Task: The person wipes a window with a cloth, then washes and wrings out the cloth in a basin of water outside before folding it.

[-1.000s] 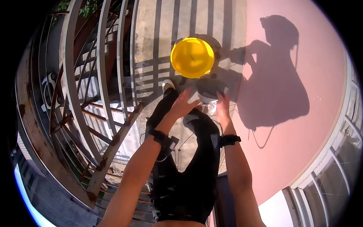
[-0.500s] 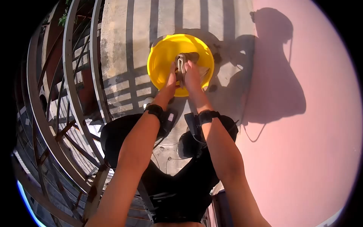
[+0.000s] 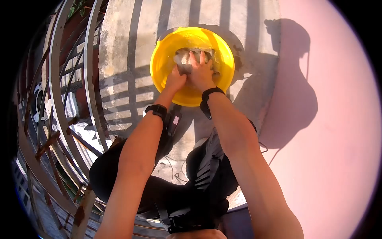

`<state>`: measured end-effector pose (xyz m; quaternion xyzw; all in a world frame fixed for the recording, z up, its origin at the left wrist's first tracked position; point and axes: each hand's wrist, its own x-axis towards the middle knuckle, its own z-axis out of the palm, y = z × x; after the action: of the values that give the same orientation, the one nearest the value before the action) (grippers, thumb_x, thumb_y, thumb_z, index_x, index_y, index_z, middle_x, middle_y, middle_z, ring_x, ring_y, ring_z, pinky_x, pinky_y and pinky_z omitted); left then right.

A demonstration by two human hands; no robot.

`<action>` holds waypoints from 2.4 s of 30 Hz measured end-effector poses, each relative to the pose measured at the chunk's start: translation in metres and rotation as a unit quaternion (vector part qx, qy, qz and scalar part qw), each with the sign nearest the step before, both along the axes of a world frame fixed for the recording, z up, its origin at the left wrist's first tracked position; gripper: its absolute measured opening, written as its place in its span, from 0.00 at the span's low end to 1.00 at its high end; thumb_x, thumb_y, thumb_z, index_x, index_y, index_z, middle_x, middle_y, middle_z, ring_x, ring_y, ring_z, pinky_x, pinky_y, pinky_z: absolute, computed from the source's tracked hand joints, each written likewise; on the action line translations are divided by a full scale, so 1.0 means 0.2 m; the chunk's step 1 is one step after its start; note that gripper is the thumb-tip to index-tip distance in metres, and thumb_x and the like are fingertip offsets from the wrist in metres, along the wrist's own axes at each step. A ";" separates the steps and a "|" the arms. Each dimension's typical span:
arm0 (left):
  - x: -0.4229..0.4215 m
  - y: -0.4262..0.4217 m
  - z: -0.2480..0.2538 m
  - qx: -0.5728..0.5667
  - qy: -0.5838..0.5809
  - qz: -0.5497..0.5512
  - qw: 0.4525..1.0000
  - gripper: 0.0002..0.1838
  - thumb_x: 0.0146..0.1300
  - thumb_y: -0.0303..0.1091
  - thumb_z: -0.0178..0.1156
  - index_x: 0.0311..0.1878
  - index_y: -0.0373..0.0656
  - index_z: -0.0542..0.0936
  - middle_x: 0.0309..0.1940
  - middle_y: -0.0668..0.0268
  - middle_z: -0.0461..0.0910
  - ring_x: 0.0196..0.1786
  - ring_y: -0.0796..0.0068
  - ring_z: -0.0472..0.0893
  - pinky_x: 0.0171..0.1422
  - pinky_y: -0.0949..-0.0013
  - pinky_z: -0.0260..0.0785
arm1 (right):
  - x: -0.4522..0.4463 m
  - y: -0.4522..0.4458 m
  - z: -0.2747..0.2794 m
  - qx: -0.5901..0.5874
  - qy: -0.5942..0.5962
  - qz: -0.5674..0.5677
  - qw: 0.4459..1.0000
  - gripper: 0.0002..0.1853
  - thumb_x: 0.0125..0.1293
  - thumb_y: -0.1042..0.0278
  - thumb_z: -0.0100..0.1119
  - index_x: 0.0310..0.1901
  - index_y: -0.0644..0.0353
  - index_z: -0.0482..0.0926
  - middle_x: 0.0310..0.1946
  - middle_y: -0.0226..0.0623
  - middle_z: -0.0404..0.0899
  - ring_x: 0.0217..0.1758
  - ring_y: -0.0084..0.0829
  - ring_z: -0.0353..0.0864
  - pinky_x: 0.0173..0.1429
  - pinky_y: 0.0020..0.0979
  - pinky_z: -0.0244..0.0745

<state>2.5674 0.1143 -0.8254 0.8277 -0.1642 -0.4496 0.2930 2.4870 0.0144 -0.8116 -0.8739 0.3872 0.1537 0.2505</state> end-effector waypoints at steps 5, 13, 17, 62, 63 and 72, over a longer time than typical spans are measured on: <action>-0.05 0.05 -0.25 -0.049 0.016 0.014 0.999 0.37 0.63 0.37 0.53 0.75 0.39 0.61 0.66 0.48 0.74 0.63 0.48 0.77 0.65 0.56 0.71 | -0.04 -0.10 -0.33 -0.123 -0.083 0.105 0.983 0.39 0.62 0.65 0.62 0.76 0.42 0.60 0.74 0.59 0.57 0.68 0.75 0.63 0.67 0.56 0.71; -0.04 0.02 -0.12 -0.125 0.327 0.292 0.890 0.27 0.74 0.50 0.51 0.68 0.43 0.71 0.56 0.59 0.78 0.56 0.62 0.77 0.60 0.58 0.71 | 0.09 -0.26 -0.06 0.292 -0.053 -0.150 0.943 0.32 0.70 0.60 0.59 0.69 0.70 0.65 0.62 0.57 0.75 0.63 0.52 0.76 0.67 0.45 0.71; -0.05 0.01 -0.12 -0.200 0.379 0.314 0.848 0.27 0.73 0.51 0.55 0.67 0.45 0.72 0.57 0.61 0.77 0.57 0.63 0.77 0.59 0.57 0.71 | 0.06 -0.26 0.05 0.390 -0.073 -0.219 0.891 0.27 0.72 0.59 0.59 0.66 0.69 0.70 0.57 0.51 0.78 0.58 0.43 0.78 0.60 0.40 0.73; -0.11 -0.16 -0.30 -0.176 -0.246 0.199 0.932 0.06 0.63 0.30 0.64 0.36 0.38 0.80 0.30 0.57 0.83 0.34 0.57 0.84 0.43 0.59 0.75 | -0.14 -0.48 0.01 0.519 -0.161 -0.255 0.800 0.12 0.74 0.64 0.50 0.48 0.61 0.79 0.38 0.33 0.83 0.41 0.26 0.82 0.44 0.30 0.79; -0.06 -0.14 -0.48 -0.201 -0.160 0.304 0.917 0.04 0.62 0.28 0.60 0.36 0.38 0.78 0.30 0.60 0.80 0.34 0.60 0.80 0.43 0.61 0.73 | -0.14 -0.49 0.02 0.487 -0.141 -0.229 0.831 0.12 0.73 0.64 0.52 0.49 0.62 0.79 0.38 0.32 0.83 0.42 0.25 0.82 0.44 0.30 0.79; -0.06 -0.10 -0.28 -0.041 -0.130 0.275 0.952 0.24 0.61 0.47 0.69 0.49 0.35 0.79 0.44 0.48 0.82 0.49 0.48 0.82 0.53 0.53 0.73 | -0.08 -0.53 0.04 0.213 -0.038 -0.038 0.975 0.32 0.63 0.56 0.65 0.64 0.66 0.72 0.51 0.47 0.82 0.51 0.40 0.82 0.53 0.38 0.76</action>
<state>2.5563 0.0950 -0.8820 0.8792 0.0151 -0.2331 0.4153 2.4706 -0.0923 -0.8036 -0.7901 0.3687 0.1903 0.4512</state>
